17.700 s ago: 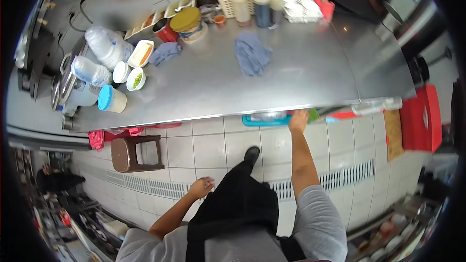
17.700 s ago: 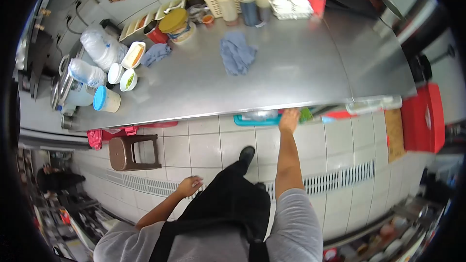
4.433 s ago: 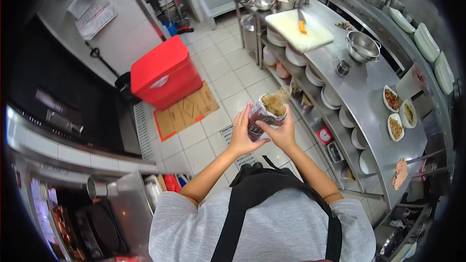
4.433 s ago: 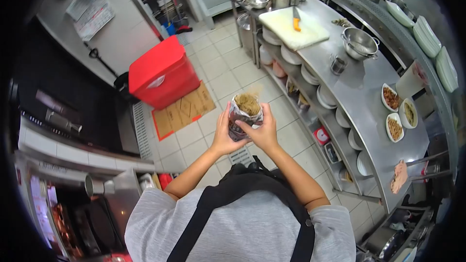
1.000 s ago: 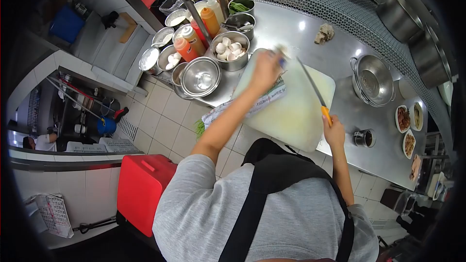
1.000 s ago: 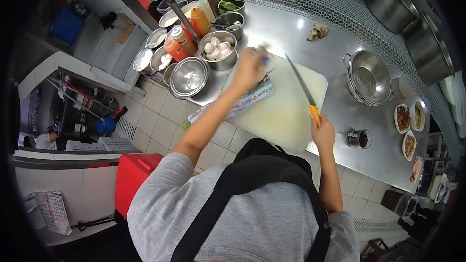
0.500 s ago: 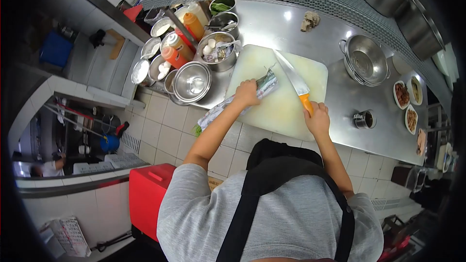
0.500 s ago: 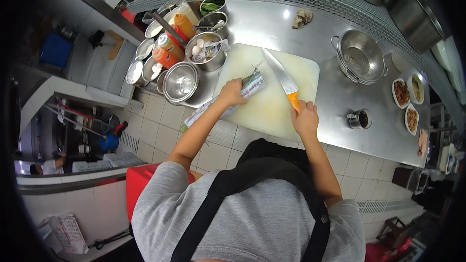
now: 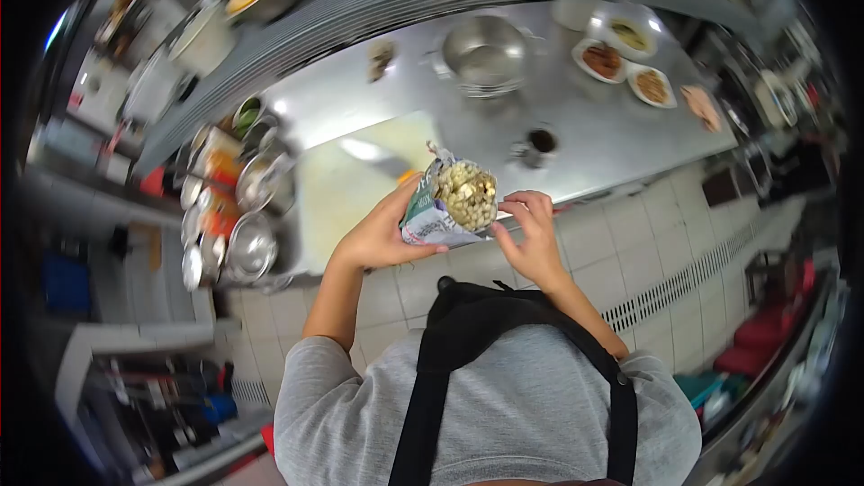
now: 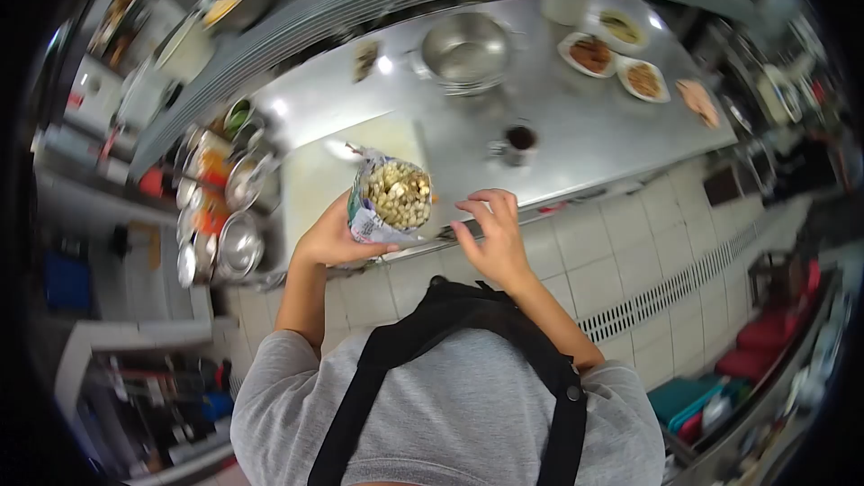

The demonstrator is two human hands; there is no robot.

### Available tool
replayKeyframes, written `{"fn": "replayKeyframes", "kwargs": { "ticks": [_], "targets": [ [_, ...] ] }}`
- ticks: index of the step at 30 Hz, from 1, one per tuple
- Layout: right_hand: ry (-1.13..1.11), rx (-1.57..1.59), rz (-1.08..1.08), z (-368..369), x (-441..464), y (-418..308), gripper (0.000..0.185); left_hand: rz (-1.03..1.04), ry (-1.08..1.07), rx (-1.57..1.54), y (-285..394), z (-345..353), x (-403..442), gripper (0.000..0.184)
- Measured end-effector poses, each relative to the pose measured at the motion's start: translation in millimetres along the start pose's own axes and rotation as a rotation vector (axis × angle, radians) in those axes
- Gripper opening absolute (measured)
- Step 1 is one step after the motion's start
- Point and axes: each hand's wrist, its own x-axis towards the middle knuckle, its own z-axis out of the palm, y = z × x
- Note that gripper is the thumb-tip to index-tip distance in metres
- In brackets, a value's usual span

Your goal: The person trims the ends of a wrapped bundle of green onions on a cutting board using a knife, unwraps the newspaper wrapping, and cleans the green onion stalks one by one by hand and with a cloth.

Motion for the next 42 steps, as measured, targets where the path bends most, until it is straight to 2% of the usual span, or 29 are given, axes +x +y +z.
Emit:
{"fn": "replayKeyframes", "kwargs": {
  "ticks": [2,3,5,6,8,11,13,15,18,19,21,25,27,29,30,31,33,34,35,37,38,39,41,42],
  "targets": [
    [0.112,-0.014,0.035,-59.9,-22.4,11.8,0.026,0.143,-0.132,0.055,31.2,50.2,45.3,0.074],
    [0.181,0.011,0.041,-90.4,-35.7,17.9,0.027,0.186,-0.204,0.052,45.2,77.2,67.5,0.074],
    [0.323,-0.054,0.116,-154.1,-67.8,31.0,0.026,0.334,-0.310,0.204,69.4,138.0,108.9,0.066],
    [0.420,0.075,0.221,-185.4,-86.6,38.8,0.023,0.375,-0.360,0.240,81.0,171.7,128.2,0.060],
    [0.626,0.260,0.347,-245.7,-123.3,55.3,0.017,0.504,-0.475,0.213,94.0,244.7,166.9,0.060],
    [0.763,0.193,0.419,-334.8,-173.9,72.6,0.015,0.694,-0.647,0.178,126.7,353.7,214.4,0.059],
    [0.851,0.080,0.444,-380.0,-206.1,75.6,0.013,0.725,-0.807,0.218,142.2,421.9,238.5,0.060],
    [0.909,0.361,0.559,-412.2,-244.5,88.0,0.012,0.773,-0.944,0.160,161.7,487.3,253.1,0.061],
    [1.029,0.244,0.678,-458.9,-301.1,105.4,0.013,0.782,-1.119,0.123,175.9,575.7,276.9,0.062],
    [1.079,0.213,0.680,-469.2,-316.6,111.2,0.013,0.813,-1.166,0.115,180.3,603.1,283.1,0.062],
    [1.233,0.383,0.696,-493.7,-341.0,125.1,0.013,0.754,-1.341,0.118,191.3,655.8,299.7,0.062],
    [1.348,0.346,0.729,-548.0,-384.3,163.7,0.012,0.800,-1.521,0.104,205.9,757.1,344.0,0.059],
    [1.352,0.299,0.737,-576.6,-410.1,189.2,0.017,0.900,-1.576,0.132,213.4,807.6,368.5,0.066],
    [1.368,0.336,0.819,-614.4,-428.0,204.4,0.023,0.623,-1.620,0.053,229.4,858.0,386.9,0.077],
    [1.381,0.361,0.898,-633.7,-436.9,209.5,0.031,0.553,-1.683,0.124,230.4,890.0,401.8,0.085],
    [1.403,0.356,0.903,-648.5,-443.9,216.7,0.031,0.555,-1.706,0.126,234.2,921.2,413.0,0.085],
    [1.519,0.254,0.957,-673.2,-460.9,235.5,0.034,0.694,-1.725,0.140,246.2,984.7,431.6,0.083],
    [1.507,0.147,0.992,-682.6,-471.9,245.5,0.036,0.585,-1.769,0.231,253.7,1013.3,438.4,0.088],
    [1.526,0.139,0.998,-691.9,-483.4,251.6,0.036,0.590,-1.789,0.230,262.2,1043.2,440.8,0.088],
    [1.653,0.174,1.016,-710.0,-505.8,259.9,0.033,0.082,-1.942,0.097,278.3,1101.9,436.8,0.067],
    [1.757,0.200,0.990,-718.5,-519.2,263.6,0.022,-0.139,-1.971,0.121,283.7,1130.0,435.1,0.059],
    [1.774,0.189,0.987,-723.4,-538.5,269.2,0.022,-0.131,-1.987,0.128,285.5,1160.3,432.9,0.059],
    [1.937,0.023,0.989,-731.4,-586.3,279.4,0.016,-0.272,-2.121,0.166,288.5,1220.7,423.8,0.053],
    [1.965,-0.049,1.047,-740.3,-612.1,279.8,0.019,-0.177,-2.134,0.153,290.0,1245.6,414.4,0.048]
  ]
}}
